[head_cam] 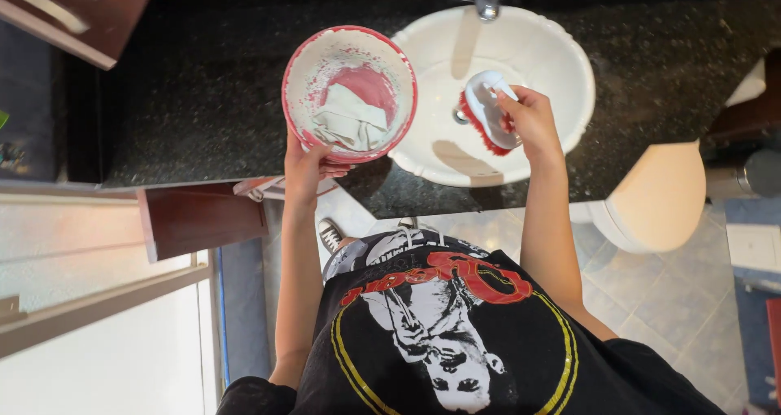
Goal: Hand-washing a cloth in a bathroom sink using detergent and a brush.
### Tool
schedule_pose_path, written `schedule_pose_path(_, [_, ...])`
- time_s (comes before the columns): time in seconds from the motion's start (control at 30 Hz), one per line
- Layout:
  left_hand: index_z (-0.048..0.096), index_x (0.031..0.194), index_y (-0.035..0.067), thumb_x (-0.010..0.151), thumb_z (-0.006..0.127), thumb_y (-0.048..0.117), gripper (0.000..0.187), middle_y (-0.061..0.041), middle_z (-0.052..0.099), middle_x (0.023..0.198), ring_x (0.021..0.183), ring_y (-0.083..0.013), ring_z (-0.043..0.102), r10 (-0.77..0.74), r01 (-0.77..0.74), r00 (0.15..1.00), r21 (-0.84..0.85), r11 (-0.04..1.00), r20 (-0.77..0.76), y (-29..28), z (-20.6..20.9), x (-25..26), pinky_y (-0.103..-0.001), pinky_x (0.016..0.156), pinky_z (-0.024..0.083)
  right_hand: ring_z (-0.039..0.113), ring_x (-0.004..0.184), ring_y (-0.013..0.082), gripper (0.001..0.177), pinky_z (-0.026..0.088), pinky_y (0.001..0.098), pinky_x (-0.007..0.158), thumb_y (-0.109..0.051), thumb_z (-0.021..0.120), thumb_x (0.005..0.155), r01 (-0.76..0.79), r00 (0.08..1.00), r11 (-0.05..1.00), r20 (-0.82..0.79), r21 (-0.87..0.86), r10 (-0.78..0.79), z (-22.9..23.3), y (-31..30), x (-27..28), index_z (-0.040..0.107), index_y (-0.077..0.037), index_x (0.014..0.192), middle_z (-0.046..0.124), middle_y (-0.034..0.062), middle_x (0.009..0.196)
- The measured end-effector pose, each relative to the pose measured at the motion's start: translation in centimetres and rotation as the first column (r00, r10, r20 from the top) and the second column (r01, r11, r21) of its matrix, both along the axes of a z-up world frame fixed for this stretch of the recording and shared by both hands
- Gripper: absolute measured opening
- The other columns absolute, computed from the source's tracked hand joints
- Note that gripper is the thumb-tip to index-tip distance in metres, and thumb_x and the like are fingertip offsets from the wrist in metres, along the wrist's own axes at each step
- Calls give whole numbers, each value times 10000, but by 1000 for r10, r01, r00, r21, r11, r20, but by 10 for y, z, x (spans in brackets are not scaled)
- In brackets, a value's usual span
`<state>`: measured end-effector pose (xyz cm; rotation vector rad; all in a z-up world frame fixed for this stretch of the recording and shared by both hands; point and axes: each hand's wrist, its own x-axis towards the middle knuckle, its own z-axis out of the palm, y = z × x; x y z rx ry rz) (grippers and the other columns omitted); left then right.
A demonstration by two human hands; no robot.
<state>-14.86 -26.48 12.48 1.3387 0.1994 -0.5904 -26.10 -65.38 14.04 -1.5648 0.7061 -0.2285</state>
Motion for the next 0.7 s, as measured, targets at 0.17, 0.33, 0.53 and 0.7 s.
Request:
schedule_pose_path(0.17, [88,1639,268,922,603,84,902,-365,723,935,770,-422,781,-174,174,985,-30,984,-12,-63,-18,-4,-444,675,680,587,504,117,228,494,226,474,-116,679,1025,185,982,980,44,-68,-183,-15,-52,-52,690,40,1190,538,54,675])
schedule_pose_path(0.33, [47,1652,226,929,599,80,922,-348,729,904,777,-400,784,-330,330,944,-27,944,-2,-121,-23,-22,-436,698,680,592,500,91,256,514,203,480,-109,646,1036,372,928,923,38,-93,-370,-28,-91,-110,665,56,1230,537,43,675])
schedule_pose_path(0.53, [44,1654,244,945,559,54,897,-338,736,926,785,-383,789,-479,478,878,-23,878,-25,-173,-19,-40,-419,704,683,651,496,131,247,515,228,421,-73,586,1062,523,848,827,36,-207,-528,-77,-139,-168,634,66,1260,629,102,721])
schedule_pose_path(0.7, [106,1647,225,933,586,58,877,-333,736,934,779,-384,786,-544,543,839,-39,839,-5,-194,-29,-46,-422,694,681,710,528,128,306,511,194,383,-124,560,1060,641,763,755,13,-141,-646,-83,-150,-180,552,67,1299,733,130,832])
